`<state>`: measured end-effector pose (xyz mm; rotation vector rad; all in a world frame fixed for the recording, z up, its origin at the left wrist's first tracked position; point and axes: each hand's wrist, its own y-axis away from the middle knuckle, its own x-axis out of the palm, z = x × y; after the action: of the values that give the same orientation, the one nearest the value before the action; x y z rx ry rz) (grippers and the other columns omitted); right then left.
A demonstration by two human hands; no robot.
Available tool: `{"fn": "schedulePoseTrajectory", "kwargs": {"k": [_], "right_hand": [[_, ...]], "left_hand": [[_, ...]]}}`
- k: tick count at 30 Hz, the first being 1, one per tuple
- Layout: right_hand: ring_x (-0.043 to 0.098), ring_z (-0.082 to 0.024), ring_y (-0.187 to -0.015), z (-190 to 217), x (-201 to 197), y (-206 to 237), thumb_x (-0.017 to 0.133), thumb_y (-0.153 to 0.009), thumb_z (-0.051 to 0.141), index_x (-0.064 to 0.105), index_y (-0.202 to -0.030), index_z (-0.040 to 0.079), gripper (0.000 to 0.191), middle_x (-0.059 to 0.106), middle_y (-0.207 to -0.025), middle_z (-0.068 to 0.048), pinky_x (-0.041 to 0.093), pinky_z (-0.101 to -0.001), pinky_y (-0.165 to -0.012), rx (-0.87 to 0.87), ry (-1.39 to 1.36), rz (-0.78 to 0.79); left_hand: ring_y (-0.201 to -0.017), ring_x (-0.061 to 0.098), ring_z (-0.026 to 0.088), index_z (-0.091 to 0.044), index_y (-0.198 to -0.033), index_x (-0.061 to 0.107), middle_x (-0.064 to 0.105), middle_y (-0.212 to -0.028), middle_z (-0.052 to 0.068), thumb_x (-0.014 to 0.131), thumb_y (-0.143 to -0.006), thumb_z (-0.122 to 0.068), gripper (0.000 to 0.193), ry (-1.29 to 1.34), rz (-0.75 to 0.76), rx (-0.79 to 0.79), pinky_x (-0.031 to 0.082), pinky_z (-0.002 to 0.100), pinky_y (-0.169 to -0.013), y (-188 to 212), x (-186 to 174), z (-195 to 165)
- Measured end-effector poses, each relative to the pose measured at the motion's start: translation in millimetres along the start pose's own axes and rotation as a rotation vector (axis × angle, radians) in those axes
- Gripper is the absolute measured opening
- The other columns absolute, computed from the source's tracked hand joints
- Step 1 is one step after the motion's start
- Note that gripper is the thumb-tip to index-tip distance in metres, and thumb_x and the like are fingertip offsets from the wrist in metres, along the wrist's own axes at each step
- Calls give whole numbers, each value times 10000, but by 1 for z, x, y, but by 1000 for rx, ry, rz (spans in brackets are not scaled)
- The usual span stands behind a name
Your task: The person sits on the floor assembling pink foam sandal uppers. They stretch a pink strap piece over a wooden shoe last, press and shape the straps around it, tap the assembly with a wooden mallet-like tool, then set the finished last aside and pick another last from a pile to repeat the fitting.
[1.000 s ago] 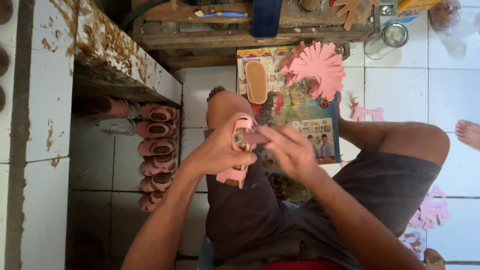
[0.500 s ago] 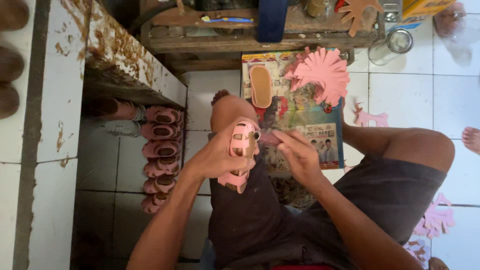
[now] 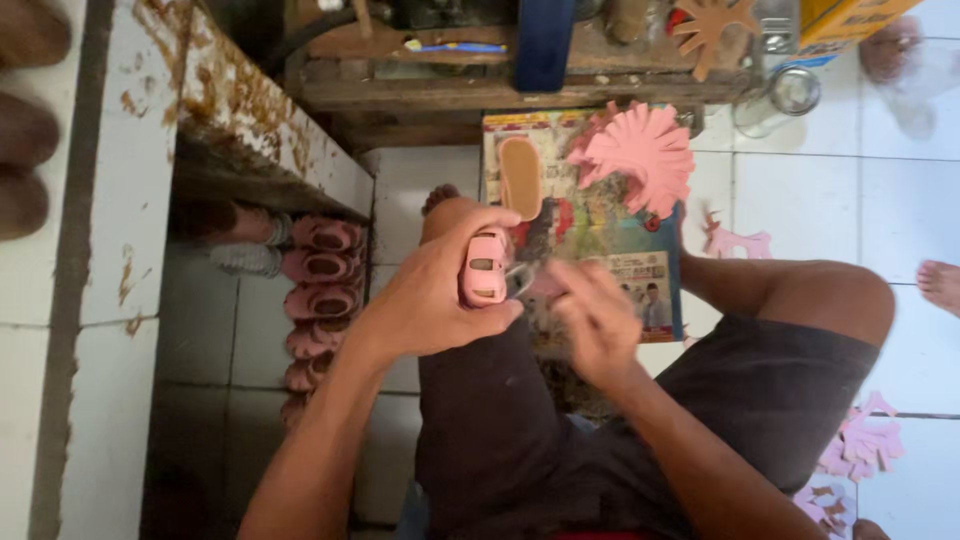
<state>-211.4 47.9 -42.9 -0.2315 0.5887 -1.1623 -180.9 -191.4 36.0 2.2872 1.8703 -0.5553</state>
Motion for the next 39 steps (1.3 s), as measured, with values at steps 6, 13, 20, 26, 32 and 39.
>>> {"fn": "schedulePoseTrajectory", "kwargs": {"k": [6, 13, 20, 26, 32, 39], "right_hand": [[643, -281, -1023, 0, -7, -24, 645, -989, -7, 643, -1334, -17, 345, 663, -1161, -175, 521, -343, -905, -216, 101, 119], [635, -252, -959, 1, -7, -6, 666, -984, 10, 653, -1313, -4, 330, 656, -1143, -163, 521, -322, -847, -159, 77, 34], [656, -229, -901, 6, -14, -16, 653, -966, -24, 679, -1307, -13, 342, 684, -1081, -131, 533, -320, -803, 17, 65, 45], [637, -261, -951, 11, -15, -12, 702, -950, -2, 669, -1279, -16, 331, 669, -1118, -161, 518, -334, -841, -183, 115, 94], [652, -225, -909, 10, -17, -1, 640, -977, -17, 656, -1311, -36, 336, 678, -1087, -139, 529, -311, -808, -23, 56, 34], [668, -253, -954, 4, -2, -2, 606, -999, -39, 649, -1292, -48, 296, 687, -1132, -181, 535, -321, -846, -9, -11, 60]], "left_hand": [[-1060, 721, 240, -128, -1355, 528, 692, -1153, 71, 790, -740, -221, 675, -34, 64, -208, 553, 371, -889, -10, 0, -14], [-1092, 665, 299, -100, -1325, 510, 656, -1183, 123, 816, -740, -196, 667, -88, 5, -14, 530, 404, -901, -6, 6, -7], [-978, 696, 316, -119, -1305, 521, 671, -1101, 113, 796, -747, -207, 628, -122, -41, -87, 543, 417, -823, -3, 7, -14], [-1009, 700, 351, -150, -1297, 543, 709, -1092, 98, 806, -724, -246, 637, -212, -24, -159, 546, 430, -795, -4, 14, -21], [-1052, 686, 363, -138, -1322, 524, 685, -1184, 124, 825, -759, -229, 644, -214, -80, -45, 548, 439, -815, 2, 12, -22], [-1026, 706, 337, -130, -1313, 554, 695, -1137, 118, 844, -751, -200, 636, -225, -162, 21, 566, 412, -825, 5, 17, -24]]}}
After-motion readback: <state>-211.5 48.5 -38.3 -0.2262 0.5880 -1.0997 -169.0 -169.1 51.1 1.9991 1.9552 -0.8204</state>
